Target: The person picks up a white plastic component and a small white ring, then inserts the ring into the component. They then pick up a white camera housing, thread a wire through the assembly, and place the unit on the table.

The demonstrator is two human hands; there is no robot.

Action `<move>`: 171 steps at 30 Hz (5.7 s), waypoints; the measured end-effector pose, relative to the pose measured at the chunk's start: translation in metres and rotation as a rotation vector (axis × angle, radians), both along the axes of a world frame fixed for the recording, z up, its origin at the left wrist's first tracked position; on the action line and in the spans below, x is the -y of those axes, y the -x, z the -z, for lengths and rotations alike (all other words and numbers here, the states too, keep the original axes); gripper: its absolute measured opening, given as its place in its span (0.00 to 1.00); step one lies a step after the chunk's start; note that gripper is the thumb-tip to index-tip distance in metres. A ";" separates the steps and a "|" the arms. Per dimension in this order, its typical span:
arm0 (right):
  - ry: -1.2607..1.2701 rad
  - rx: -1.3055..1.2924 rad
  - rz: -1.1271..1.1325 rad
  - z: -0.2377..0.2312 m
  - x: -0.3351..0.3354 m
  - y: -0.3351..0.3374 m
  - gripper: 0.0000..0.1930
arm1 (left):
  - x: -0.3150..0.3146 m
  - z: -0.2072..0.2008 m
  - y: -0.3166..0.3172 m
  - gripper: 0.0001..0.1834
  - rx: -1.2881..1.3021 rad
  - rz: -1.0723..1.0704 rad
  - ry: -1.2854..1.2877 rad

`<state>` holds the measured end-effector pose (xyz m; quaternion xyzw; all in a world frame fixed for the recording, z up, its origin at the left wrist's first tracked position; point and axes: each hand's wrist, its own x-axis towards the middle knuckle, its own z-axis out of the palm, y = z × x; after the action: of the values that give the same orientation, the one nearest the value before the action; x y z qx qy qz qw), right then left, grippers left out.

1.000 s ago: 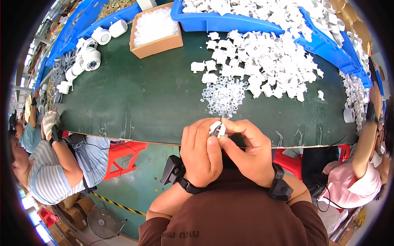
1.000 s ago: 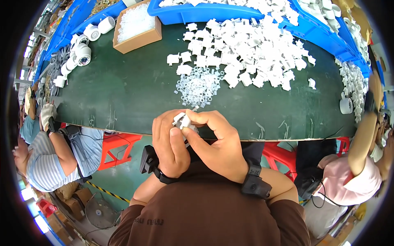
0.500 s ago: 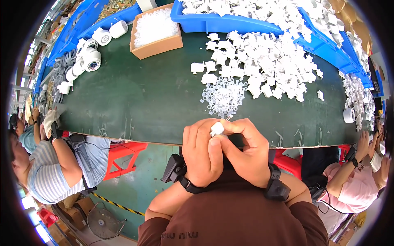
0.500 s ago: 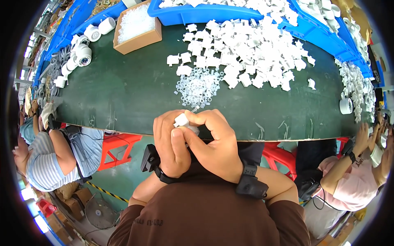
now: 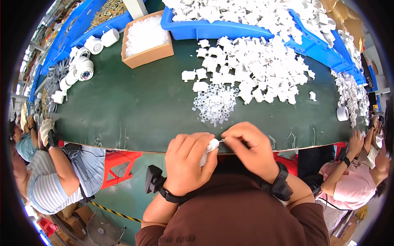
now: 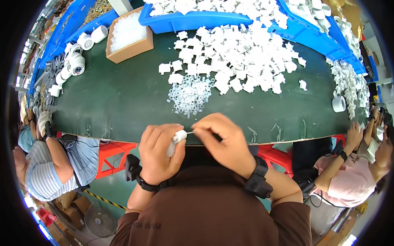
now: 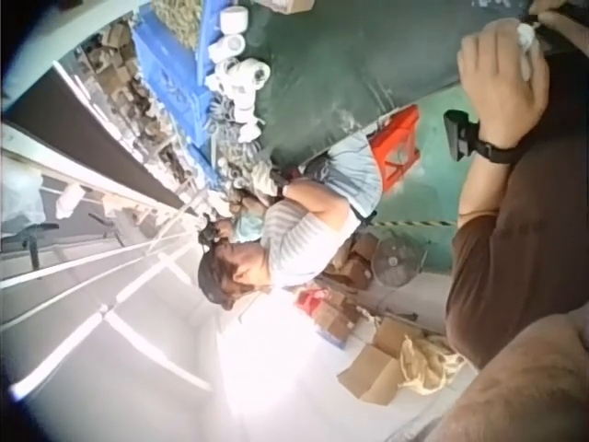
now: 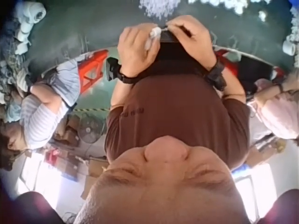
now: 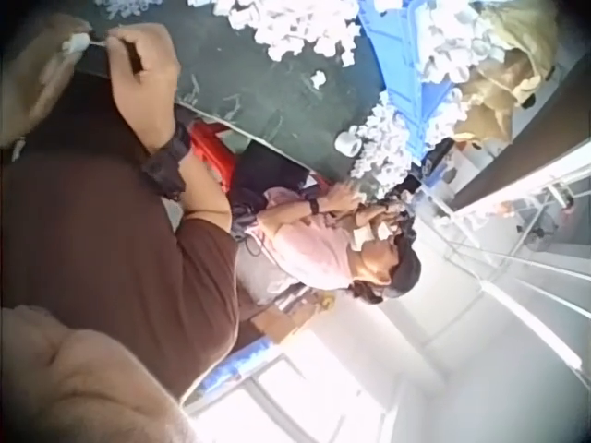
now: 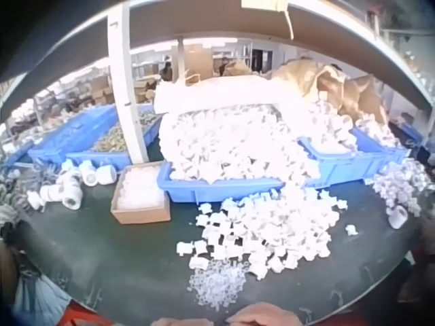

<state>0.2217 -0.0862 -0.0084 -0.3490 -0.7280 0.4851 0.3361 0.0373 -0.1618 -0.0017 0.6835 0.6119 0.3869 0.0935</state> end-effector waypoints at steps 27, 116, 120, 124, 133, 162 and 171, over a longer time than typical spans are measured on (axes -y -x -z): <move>0.535 -0.132 0.064 -0.023 -0.018 -0.015 0.06 | -0.005 0.003 -0.005 0.18 -0.031 -0.008 0.028; 0.166 -0.232 -0.137 -0.009 0.002 0.012 0.05 | -0.003 0.014 -0.013 0.11 0.196 -0.113 -0.074; 0.220 -0.203 -0.066 -0.004 0.007 0.016 0.05 | -0.004 0.011 -0.014 0.09 0.303 -0.048 -0.041; 0.265 -0.243 -0.018 -0.003 0.010 0.014 0.05 | -0.006 0.007 -0.010 0.07 0.276 0.031 -0.011; -0.294 0.235 0.207 -0.010 -0.062 -0.014 0.10 | -0.001 0.006 -0.010 0.05 0.319 0.000 0.027; 0.293 -0.412 -0.090 -0.004 -0.014 -0.009 0.23 | 0.003 0.002 -0.016 0.11 0.952 0.149 0.348; 0.184 -0.055 -0.209 -0.007 -0.009 -0.006 0.20 | 0.007 0.009 -0.006 0.13 0.779 0.157 0.264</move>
<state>0.2274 -0.0777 -0.0017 -0.2872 -0.7032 0.5916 0.2703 0.0437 -0.1689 -0.0108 0.5125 0.5213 0.5264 0.4342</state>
